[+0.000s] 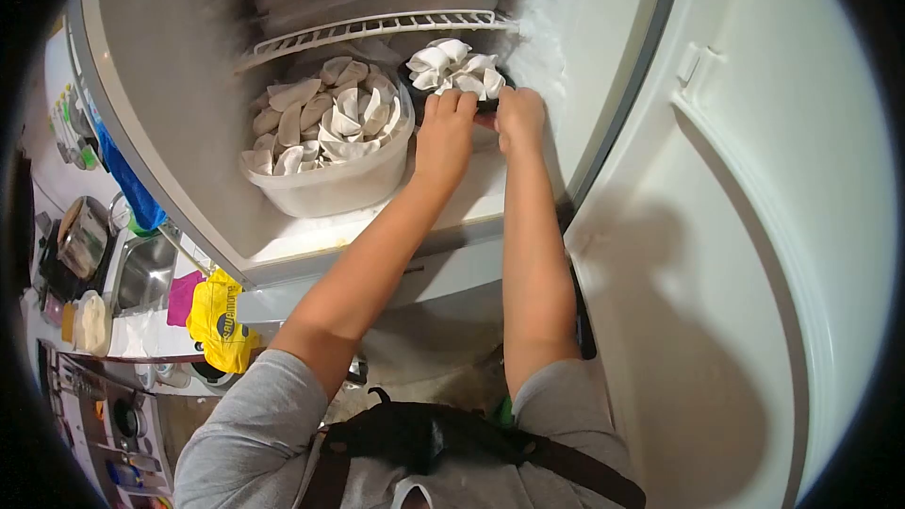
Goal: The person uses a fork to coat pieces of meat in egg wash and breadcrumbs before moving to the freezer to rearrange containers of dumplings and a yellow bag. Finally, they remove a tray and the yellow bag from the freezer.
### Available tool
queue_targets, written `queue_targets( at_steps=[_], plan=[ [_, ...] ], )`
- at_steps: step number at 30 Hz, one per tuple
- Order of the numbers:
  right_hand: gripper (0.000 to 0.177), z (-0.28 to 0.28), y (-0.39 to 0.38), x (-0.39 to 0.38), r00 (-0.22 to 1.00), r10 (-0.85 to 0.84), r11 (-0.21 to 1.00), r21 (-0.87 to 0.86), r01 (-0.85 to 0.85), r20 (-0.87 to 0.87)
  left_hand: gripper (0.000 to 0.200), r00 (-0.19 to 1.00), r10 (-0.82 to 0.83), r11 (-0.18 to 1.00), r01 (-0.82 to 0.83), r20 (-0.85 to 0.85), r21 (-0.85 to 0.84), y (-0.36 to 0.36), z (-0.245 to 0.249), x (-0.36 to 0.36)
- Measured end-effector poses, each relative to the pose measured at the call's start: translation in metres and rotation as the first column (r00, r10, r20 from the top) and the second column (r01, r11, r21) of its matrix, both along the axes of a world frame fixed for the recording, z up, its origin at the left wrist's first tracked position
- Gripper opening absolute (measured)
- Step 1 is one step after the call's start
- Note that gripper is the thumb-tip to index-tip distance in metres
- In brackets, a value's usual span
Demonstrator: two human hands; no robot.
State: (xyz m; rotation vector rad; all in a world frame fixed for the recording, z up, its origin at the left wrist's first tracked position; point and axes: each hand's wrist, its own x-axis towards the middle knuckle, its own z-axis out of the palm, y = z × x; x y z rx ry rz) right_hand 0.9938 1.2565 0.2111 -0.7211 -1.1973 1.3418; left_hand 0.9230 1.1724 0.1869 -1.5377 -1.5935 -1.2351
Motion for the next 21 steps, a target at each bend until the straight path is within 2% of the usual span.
queue_targets(
  at_steps=[5, 9, 10, 11, 12, 13, 14, 15, 17, 19, 21],
  plan=[
    [0.013, 0.006, -0.015, 0.002, 0.998, -0.026, 0.999, -0.024, 0.027, 0.056, 0.025, 0.998, 0.050, 0.992, -0.054, -0.045, -0.116, 0.000, 0.001, 0.001],
    [0.019, -0.010, -0.001, 0.007, 0.988, -0.078, 0.996, 0.061, 0.070, 0.136, 0.041, 0.997, -0.042, 0.990, 0.033, -0.065, -0.141, -0.024, 0.003, 0.013],
    [0.020, -0.001, -0.016, 0.015, 0.855, -0.397, 0.896, 0.344, 0.281, 0.334, 0.047, 0.994, -0.093, 0.985, 0.082, -0.064, -0.155, -0.039, 0.007, 0.020],
    [0.022, 0.012, -0.031, 0.019, 0.602, -0.693, 0.682, 0.632, 0.368, 0.397, 0.053, 0.983, -0.153, 0.985, 0.143, -0.100, -0.100, -0.056, 0.009, 0.024],
    [0.024, 0.025, -0.042, 0.017, 0.616, -0.744, 0.588, 0.692, 0.418, 0.260, 0.046, 0.980, -0.199, 0.961, 0.190, -0.028, -0.202, -0.080, 0.012, 0.029],
    [0.025, 0.038, -0.054, 0.014, 0.624, -0.772, 0.494, 0.732, 0.470, 0.121, 0.032, 0.955, -0.276, 0.955, 0.261, -0.108, -0.139, -0.104, 0.009, 0.030],
    [0.024, 0.057, -0.069, 0.009, 0.700, -0.714, 0.418, 0.783, 0.460, -0.031, 0.012, 0.939, -0.320, 0.946, 0.308, -0.128, -0.103, -0.136, 0.013, 0.033],
    [0.024, 0.080, -0.080, 0.002, 0.759, -0.626, 0.334, 0.818, 0.468, -0.178, 0.012, 0.939, -0.299, 0.953, 0.287, -0.170, -0.092, -0.166, 0.010, 0.035],
    [0.028, 0.137, -0.085, -0.018, 0.731, -0.639, 0.004, 0.949, 0.316, -0.240, 0.027, 0.928, -0.287, 0.957, 0.289, -0.236, -0.027, -0.213, 0.006, 0.032],
    [0.049, 0.189, -0.083, -0.049, 0.797, -0.572, -0.320, 0.947, 0.004, -0.196, 0.029, 0.926, -0.294, 0.956, 0.290, -0.236, -0.053, -0.248, 0.001, 0.021],
    [0.042, 0.209, -0.088, -0.083, 0.754, -0.615, -0.077, 0.934, -0.349, 0.231, 0.028, 0.932, -0.346, 0.935, 0.334, -0.105, -0.120, -0.271, -0.013, 0.008]
  ],
)
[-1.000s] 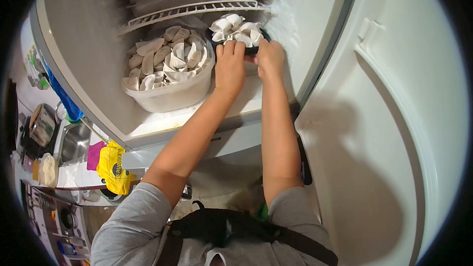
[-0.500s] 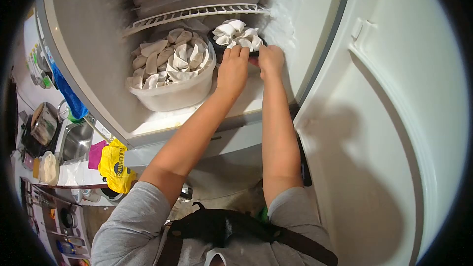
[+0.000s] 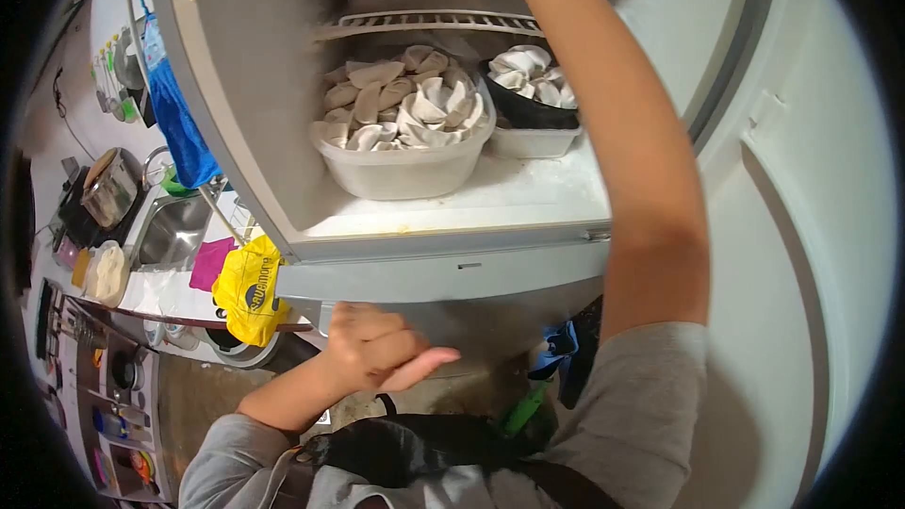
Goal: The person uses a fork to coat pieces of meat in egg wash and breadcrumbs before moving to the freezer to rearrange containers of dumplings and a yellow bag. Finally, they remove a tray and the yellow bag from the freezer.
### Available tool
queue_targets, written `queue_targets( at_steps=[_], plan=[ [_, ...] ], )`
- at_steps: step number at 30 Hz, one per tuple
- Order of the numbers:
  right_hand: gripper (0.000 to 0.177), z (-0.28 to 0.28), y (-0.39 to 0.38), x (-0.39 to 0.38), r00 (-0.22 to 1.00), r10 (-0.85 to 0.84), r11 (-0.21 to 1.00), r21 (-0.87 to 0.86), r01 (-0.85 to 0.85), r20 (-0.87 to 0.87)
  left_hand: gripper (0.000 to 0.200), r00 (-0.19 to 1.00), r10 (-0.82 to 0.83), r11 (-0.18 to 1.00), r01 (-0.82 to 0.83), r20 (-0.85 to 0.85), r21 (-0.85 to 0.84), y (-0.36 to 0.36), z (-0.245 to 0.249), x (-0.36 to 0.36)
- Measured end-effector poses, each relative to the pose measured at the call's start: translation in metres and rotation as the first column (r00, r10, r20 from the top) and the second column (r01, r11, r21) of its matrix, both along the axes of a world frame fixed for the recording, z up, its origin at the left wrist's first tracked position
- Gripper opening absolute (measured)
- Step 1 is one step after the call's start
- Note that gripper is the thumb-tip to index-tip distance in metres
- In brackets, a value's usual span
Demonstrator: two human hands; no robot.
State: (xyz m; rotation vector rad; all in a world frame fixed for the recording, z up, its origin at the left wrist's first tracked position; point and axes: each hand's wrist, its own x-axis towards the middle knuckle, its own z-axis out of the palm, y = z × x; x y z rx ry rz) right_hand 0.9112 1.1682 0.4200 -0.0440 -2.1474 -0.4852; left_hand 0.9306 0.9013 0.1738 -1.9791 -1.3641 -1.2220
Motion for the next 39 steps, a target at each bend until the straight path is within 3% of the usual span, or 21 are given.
queue_targets(
  at_steps=[1, 3, 6, 8, 11, 15, 17, 18, 20, 21, 22, 23, 24, 26, 28, 31, 34, 35, 37, 38, 39],
  plan=[
    [0.042, 0.001, 0.003, -0.012, 1.000, 0.004, 1.000, -0.004, -0.004, -0.004, 0.028, 1.000, 0.004, 1.000, -0.004, -0.004, -0.004, -0.010, -0.008, -0.008],
    [0.033, -0.002, 0.010, -0.035, 0.949, -0.270, 0.958, 0.146, 0.247, 0.165, 0.033, 0.985, 0.117, 0.993, -0.114, 0.128, -0.033, -0.027, -0.021, -0.025],
    [0.029, 0.002, 0.039, -0.055, 0.954, -0.107, 0.994, 0.046, 0.098, 0.278, 0.026, 0.951, 0.211, 0.977, -0.201, 0.228, -0.068, -0.060, -0.023, -0.047],
    [0.028, -0.010, 0.034, -0.051, 0.985, -0.061, 0.998, 0.031, 0.056, 0.159, 0.023, 0.932, 0.272, 0.962, -0.257, 0.240, -0.093, -0.079, -0.017, -0.059],
    [0.028, -0.017, 0.036, -0.052, 0.972, -0.012, 0.999, 0.044, 0.023, -0.233, 0.024, 0.947, 0.279, 0.959, -0.282, 0.163, -0.002, -0.082, 0.013, -0.068],
    [0.030, -0.002, 0.040, -0.059, 0.952, -0.025, 0.996, -0.092, -0.003, -0.304, 0.025, 0.945, 0.327, 0.937, -0.324, 0.001, 0.128, -0.050, 0.077, -0.071],
    [0.034, 0.004, 0.034, -0.054, 0.936, -0.238, 0.971, -0.101, 0.218, -0.260, 0.026, 0.951, 0.299, 0.943, -0.306, 0.077, 0.128, -0.016, 0.102, -0.072],
    [0.034, 0.002, 0.038, -0.053, 0.935, -0.239, 0.970, -0.098, 0.221, -0.262, 0.028, 0.952, 0.268, 0.952, -0.285, 0.147, 0.108, 0.002, 0.112, -0.073],
    [0.037, -0.003, 0.049, -0.053, 0.890, -0.231, 0.932, 0.172, 0.318, -0.393, 0.030, 0.900, 0.165, 0.985, -0.169, 0.403, -0.024, 0.036, 0.124, -0.079],
    [0.037, -0.001, 0.051, -0.050, 0.888, -0.232, 0.931, 0.174, 0.321, -0.396, 0.028, 0.777, -0.016, 0.999, 0.044, 0.629, -0.029, 0.054, 0.126, -0.085],
    [0.036, 0.000, 0.052, -0.047, 0.892, -0.087, 0.947, 0.242, 0.213, -0.443, 0.028, 0.566, -0.163, 0.968, 0.250, 0.808, 0.020, 0.069, 0.128, -0.091],
    [0.035, 0.000, 0.052, -0.043, 0.876, 0.060, 0.944, 0.313, 0.106, -0.478, 0.036, 0.474, -0.185, 0.940, 0.342, 0.861, 0.014, 0.077, 0.131, -0.100],
    [0.035, 0.000, 0.049, -0.038, 0.875, 0.059, 0.943, 0.315, 0.109, -0.480, 0.036, 0.476, -0.188, 0.939, 0.344, 0.859, 0.015, 0.084, 0.138, -0.105],
    [0.034, 0.003, 0.031, -0.019, 0.779, 0.093, 0.903, 0.382, 0.196, -0.620, 0.049, 0.094, -0.318, 0.884, 0.388, 0.943, 0.260, 0.095, 0.149, -0.114],
    [0.031, 0.012, 0.002, 0.002, 0.754, 0.224, 0.876, 0.466, 0.122, -0.618, 0.064, 0.110, -0.340, 0.890, 0.359, 0.934, 0.282, 0.100, 0.165, -0.122],
    [0.029, 0.017, -0.023, 0.021, 0.737, 0.387, 0.767, 0.638, 0.076, -0.554, 0.066, -0.063, -0.437, 0.824, 0.372, 0.897, 0.428, 0.089, 0.189, -0.118],
    [0.015, -0.001, -0.055, 0.052, 0.825, 0.324, 0.799, 0.601, 0.023, -0.464, 0.117, 0.063, -0.420, 0.756, 0.576, 0.905, 0.311, 0.070, 0.203, -0.109],
    [0.015, -0.014, -0.062, 0.064, 0.828, 0.313, 0.802, 0.596, 0.031, -0.464, 0.112, -0.010, -0.404, 0.721, 0.611, 0.915, 0.326, 0.067, 0.202, -0.114],
    [0.023, -0.034, -0.069, 0.086, 0.859, 0.063, 0.829, 0.506, 0.238, -0.508, 0.096, 0.049, -0.420, 0.712, 0.637, 0.906, 0.296, 0.041, 0.195, -0.080],
    [0.028, -0.036, -0.075, 0.087, 0.831, 0.315, 0.735, 0.672, 0.092, -0.458, 0.081, 0.107, -0.442, 0.708, 0.652, 0.891, 0.272, 0.031, 0.192, -0.067],
    [0.030, -0.048, -0.081, 0.093, 0.829, 0.294, 0.749, 0.653, 0.111, -0.477, 0.065, -0.039, -0.456, 0.566, 0.759, 0.889, 0.324, 0.034, 0.181, -0.083]
  ],
)
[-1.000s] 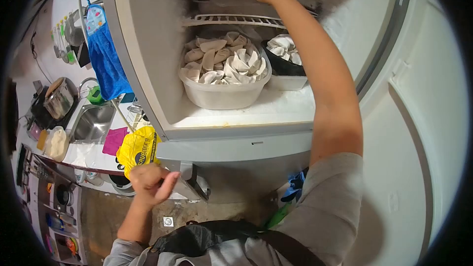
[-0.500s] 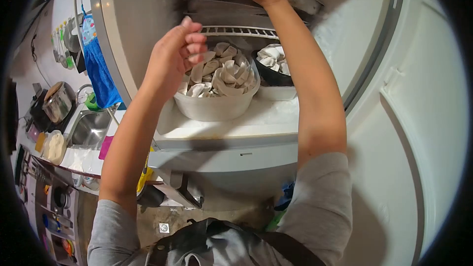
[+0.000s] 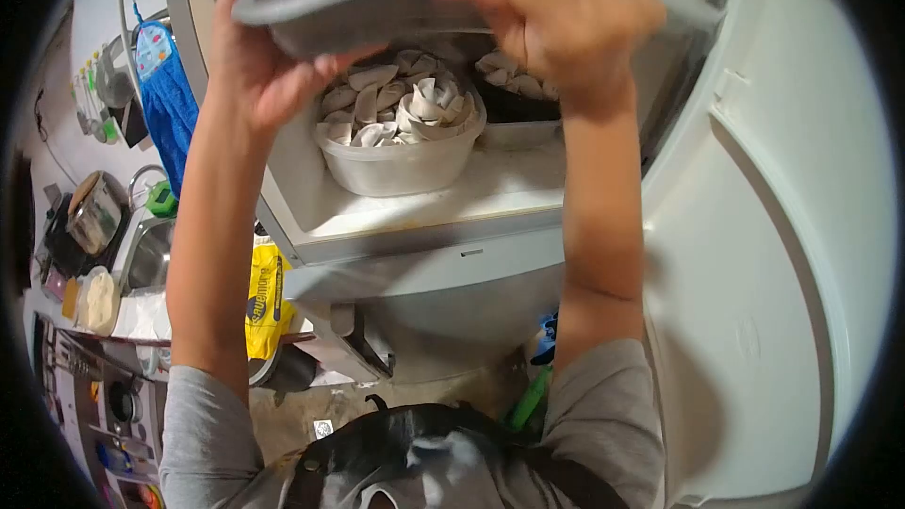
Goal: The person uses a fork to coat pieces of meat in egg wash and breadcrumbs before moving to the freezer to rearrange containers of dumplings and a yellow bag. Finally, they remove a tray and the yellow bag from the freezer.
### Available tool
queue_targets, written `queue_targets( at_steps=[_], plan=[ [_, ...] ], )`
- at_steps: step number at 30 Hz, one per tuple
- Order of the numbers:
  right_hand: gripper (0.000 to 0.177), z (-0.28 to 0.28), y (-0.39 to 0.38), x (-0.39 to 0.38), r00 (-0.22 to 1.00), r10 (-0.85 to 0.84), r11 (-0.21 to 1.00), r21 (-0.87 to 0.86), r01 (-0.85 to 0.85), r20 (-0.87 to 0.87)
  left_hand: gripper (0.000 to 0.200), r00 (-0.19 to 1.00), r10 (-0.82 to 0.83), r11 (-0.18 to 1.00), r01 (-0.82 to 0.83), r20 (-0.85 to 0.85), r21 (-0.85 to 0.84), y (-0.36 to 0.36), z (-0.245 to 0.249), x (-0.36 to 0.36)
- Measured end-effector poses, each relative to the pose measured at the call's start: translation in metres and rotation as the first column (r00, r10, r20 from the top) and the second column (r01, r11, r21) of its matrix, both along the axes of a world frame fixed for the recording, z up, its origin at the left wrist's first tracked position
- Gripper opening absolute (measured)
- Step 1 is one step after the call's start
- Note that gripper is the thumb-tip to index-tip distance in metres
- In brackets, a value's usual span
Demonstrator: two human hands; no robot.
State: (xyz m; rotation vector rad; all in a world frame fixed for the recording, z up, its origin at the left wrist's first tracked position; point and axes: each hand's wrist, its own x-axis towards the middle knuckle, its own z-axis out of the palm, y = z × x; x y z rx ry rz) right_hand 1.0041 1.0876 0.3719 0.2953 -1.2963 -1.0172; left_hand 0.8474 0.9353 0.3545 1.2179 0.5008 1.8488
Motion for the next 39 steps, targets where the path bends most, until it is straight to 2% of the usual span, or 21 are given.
queue_targets(
  at_steps=[1, 2, 3, 5, 7, 9, 11, 13, 17, 19, 20, 22, 23, 25, 26, 28, 31, 32, 34, 35, 39],
  plan=[
    [0.033, -0.018, -0.006, 0.006, 1.000, -0.011, 1.000, -0.016, 0.011, -0.020, 0.048, 0.979, -0.195, 0.981, 0.194, 0.057, 0.019, 0.004, -0.008, -0.016],
    [0.035, -0.028, -0.007, 0.009, 1.000, 0.020, 1.000, -0.003, -0.020, 0.002, 0.040, 0.924, -0.100, 0.989, 0.132, 0.368, -0.062, -0.009, -0.012, 0.000],
    [0.038, -0.038, -0.009, 0.012, 0.998, 0.050, 0.999, 0.010, -0.050, 0.024, 0.032, 0.935, -0.124, 0.989, 0.143, 0.333, -0.034, -0.019, -0.022, 0.007],
    [0.041, -0.062, -0.033, 0.022, 0.991, 0.070, 0.987, -0.150, -0.054, 0.110, 0.024, 0.894, -0.223, 0.971, 0.238, 0.388, 0.008, -0.028, -0.050, 0.001],
    [0.030, -0.079, -0.044, 0.031, 0.983, 0.030, 0.980, -0.197, 0.006, 0.179, 0.028, 0.894, -0.149, 0.971, 0.213, 0.423, -0.109, -0.037, -0.069, 0.005],
    [0.035, -0.093, -0.045, 0.037, 0.984, -0.004, 0.981, -0.192, 0.039, 0.177, 0.031, 0.878, -0.146, 0.959, 0.238, 0.457, -0.152, -0.039, -0.083, 0.011],
    [0.040, -0.106, -0.047, 0.040, 0.984, -0.032, 0.976, -0.205, 0.069, 0.177, 0.039, 0.902, -0.004, 0.966, 0.115, 0.432, -0.231, -0.041, -0.093, 0.019],
    [0.008, -0.113, -0.048, 0.042, 0.982, -0.025, 0.972, -0.224, 0.067, 0.187, 0.046, 0.883, -0.064, 0.960, 0.183, 0.465, -0.214, -0.045, -0.098, 0.021],
    [0.010, -0.113, -0.052, 0.050, 0.967, 0.017, 0.970, -0.239, 0.046, 0.255, 0.049, 0.870, -0.081, 0.958, 0.202, 0.486, -0.202, -0.049, -0.109, 0.030],
    [0.029, -0.109, -0.056, 0.050, 0.926, 0.141, 0.938, -0.347, -0.012, 0.350, 0.048, 0.855, -0.082, 0.965, 0.198, 0.513, -0.174, -0.049, -0.113, 0.032],
    [0.029, -0.106, -0.058, 0.051, 0.923, 0.143, 0.937, -0.348, -0.011, 0.356, 0.048, 0.851, -0.080, 0.965, 0.197, 0.519, -0.175, -0.049, -0.116, 0.031],
    [0.028, -0.100, -0.061, 0.055, 0.799, 0.528, 0.642, -0.751, -0.154, 0.288, 0.047, 0.819, -0.104, 0.958, 0.235, 0.564, -0.164, -0.046, -0.122, 0.028],
    [0.028, -0.096, -0.064, 0.056, 0.803, 0.524, 0.637, -0.756, -0.147, 0.286, 0.047, 0.817, -0.106, 0.955, 0.243, 0.567, -0.171, -0.045, -0.123, 0.029],
    [0.019, -0.089, -0.067, 0.053, 0.916, 0.387, 0.398, -0.915, -0.060, 0.108, 0.047, 0.836, -0.051, 0.967, 0.178, 0.546, -0.182, -0.045, -0.121, 0.032],
    [0.019, -0.088, -0.067, 0.051, 0.920, 0.378, 0.390, -0.919, -0.056, 0.105, 0.047, 0.836, -0.056, 0.963, 0.189, 0.546, -0.192, -0.045, -0.121, 0.033],
    [0.010, -0.085, -0.065, 0.048, 0.960, 0.208, 0.163, -0.962, -0.221, -0.185, 0.048, 0.832, -0.042, 0.968, 0.171, 0.553, -0.183, -0.043, -0.122, 0.033],
    [0.015, -0.088, -0.064, 0.050, 0.950, 0.220, 0.127, -0.959, -0.254, -0.222, 0.047, 0.814, -0.071, 0.965, 0.203, 0.576, -0.168, -0.042, -0.124, 0.032],
    [0.015, -0.090, -0.064, 0.051, 0.950, 0.221, 0.127, -0.959, -0.253, -0.221, 0.047, 0.814, -0.071, 0.965, 0.203, 0.577, -0.168, -0.042, -0.124, 0.032],
    [0.023, -0.094, -0.065, 0.053, 0.900, 0.413, 0.394, -0.918, -0.038, 0.140, 0.045, 0.817, -0.082, 0.961, 0.216, 0.570, -0.170, -0.040, -0.124, 0.029],
    [0.023, -0.095, -0.067, 0.055, 0.897, 0.418, 0.399, -0.916, -0.041, 0.142, 0.045, 0.818, -0.081, 0.964, 0.210, 0.569, -0.165, -0.040, -0.120, 0.028],
    [0.024, -0.091, -0.076, 0.060, 0.960, 0.065, 0.758, -0.640, 0.130, 0.273, 0.041, 0.812, -0.189, 0.955, 0.284, 0.552, -0.091, -0.050, -0.091, 0.019]
  ],
)
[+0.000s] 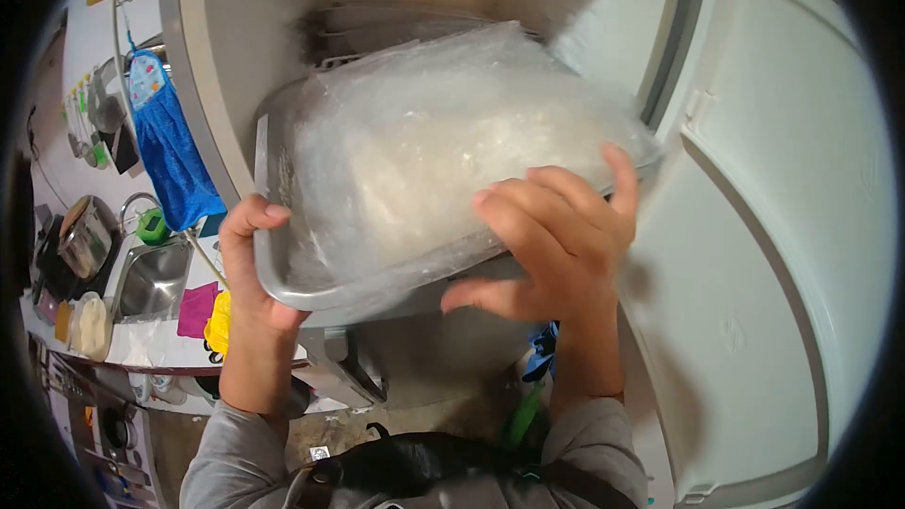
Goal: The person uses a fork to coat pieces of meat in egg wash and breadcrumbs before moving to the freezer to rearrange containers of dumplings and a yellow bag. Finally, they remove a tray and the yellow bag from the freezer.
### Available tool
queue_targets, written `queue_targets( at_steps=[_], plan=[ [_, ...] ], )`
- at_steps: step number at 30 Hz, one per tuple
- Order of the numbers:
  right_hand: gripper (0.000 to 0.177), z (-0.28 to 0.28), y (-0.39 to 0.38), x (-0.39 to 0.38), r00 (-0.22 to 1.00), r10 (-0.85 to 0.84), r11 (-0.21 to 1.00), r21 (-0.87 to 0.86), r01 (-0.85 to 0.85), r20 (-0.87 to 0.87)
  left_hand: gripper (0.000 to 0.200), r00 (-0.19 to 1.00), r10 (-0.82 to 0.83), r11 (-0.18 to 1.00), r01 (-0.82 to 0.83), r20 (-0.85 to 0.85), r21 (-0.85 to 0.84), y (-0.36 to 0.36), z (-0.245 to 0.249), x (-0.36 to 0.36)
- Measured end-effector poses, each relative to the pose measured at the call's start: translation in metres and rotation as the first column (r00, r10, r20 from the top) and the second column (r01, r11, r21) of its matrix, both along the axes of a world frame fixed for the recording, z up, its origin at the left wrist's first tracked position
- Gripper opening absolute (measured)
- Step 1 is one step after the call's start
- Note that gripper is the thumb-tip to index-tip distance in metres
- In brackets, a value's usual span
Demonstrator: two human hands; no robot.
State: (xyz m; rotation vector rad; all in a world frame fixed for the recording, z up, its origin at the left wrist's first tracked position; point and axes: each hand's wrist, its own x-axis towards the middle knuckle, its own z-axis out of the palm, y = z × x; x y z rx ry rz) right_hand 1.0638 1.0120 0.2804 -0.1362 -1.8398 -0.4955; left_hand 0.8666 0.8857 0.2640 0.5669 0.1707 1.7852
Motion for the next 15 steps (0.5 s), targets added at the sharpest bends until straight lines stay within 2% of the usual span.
queue_targets(
  at_steps=[1, 2, 4, 6, 8, 10, 11, 12, 13, 14, 15],
  plan=[
    [0.029, 0.001, 0.001, 0.002, 0.998, -0.068, 0.992, 0.110, 0.068, -0.006, 0.040, 0.999, -0.047, 0.999, 0.047, -0.005, 0.026, -0.003, 0.009, -0.001],
    [0.029, 0.003, 0.010, 0.004, 0.998, -0.060, 0.992, 0.112, 0.060, -0.011, 0.040, 0.999, -0.039, 0.999, 0.039, -0.010, 0.028, -0.004, 0.017, -0.003],
    [0.036, 0.013, 0.035, 0.002, 0.968, 0.004, 0.960, 0.273, 0.068, -0.253, 0.035, 0.996, -0.068, 0.970, 0.079, -0.056, 0.229, -0.002, 0.037, -0.005],
    [0.039, 0.045, 0.041, -0.004, 0.953, 0.054, 0.927, 0.370, 0.064, -0.299, 0.026, 0.983, -0.007, 0.948, 0.065, -0.185, 0.311, 0.009, 0.072, -0.002],
    [0.037, 0.078, 0.046, -0.020, 0.918, -0.120, 0.899, 0.352, 0.262, -0.378, 0.027, 0.919, 0.134, 0.956, -0.021, -0.372, 0.292, 0.031, 0.096, -0.012],
    [0.052, 0.105, 0.052, -0.043, 0.888, -0.232, 0.898, 0.264, 0.353, -0.398, 0.031, 0.935, 0.337, 0.936, -0.320, -0.108, 0.149, 0.080, 0.104, -0.037],
    [0.036, 0.116, 0.055, -0.055, 0.878, -0.203, 0.910, 0.247, 0.333, -0.434, 0.033, 0.730, 0.561, 0.823, -0.542, -0.391, 0.168, 0.107, 0.102, -0.050],
    [0.022, 0.128, 0.059, -0.064, 0.865, -0.173, 0.920, 0.237, 0.313, -0.471, 0.036, 0.403, 0.679, 0.657, -0.706, -0.613, 0.265, 0.133, 0.099, -0.063],
    [0.030, 0.133, 0.071, -0.074, 0.888, -0.157, 0.953, 0.169, 0.251, -0.432, 0.039, -0.132, 0.647, 0.467, -0.709, -0.751, 0.528, 0.151, 0.096, -0.076],
    [0.038, 0.135, 0.083, -0.083, 0.910, -0.136, 0.977, 0.100, 0.189, -0.392, 0.043, -0.633, 0.444, 0.327, -0.544, -0.634, 0.773, 0.167, 0.094, -0.086],
    [0.038, 0.138, 0.090, -0.090, 0.909, -0.134, 0.976, 0.108, 0.191, -0.394, 0.043, -0.633, 0.451, 0.322, -0.542, -0.630, 0.776, 0.184, 0.096, -0.092]
  ],
)
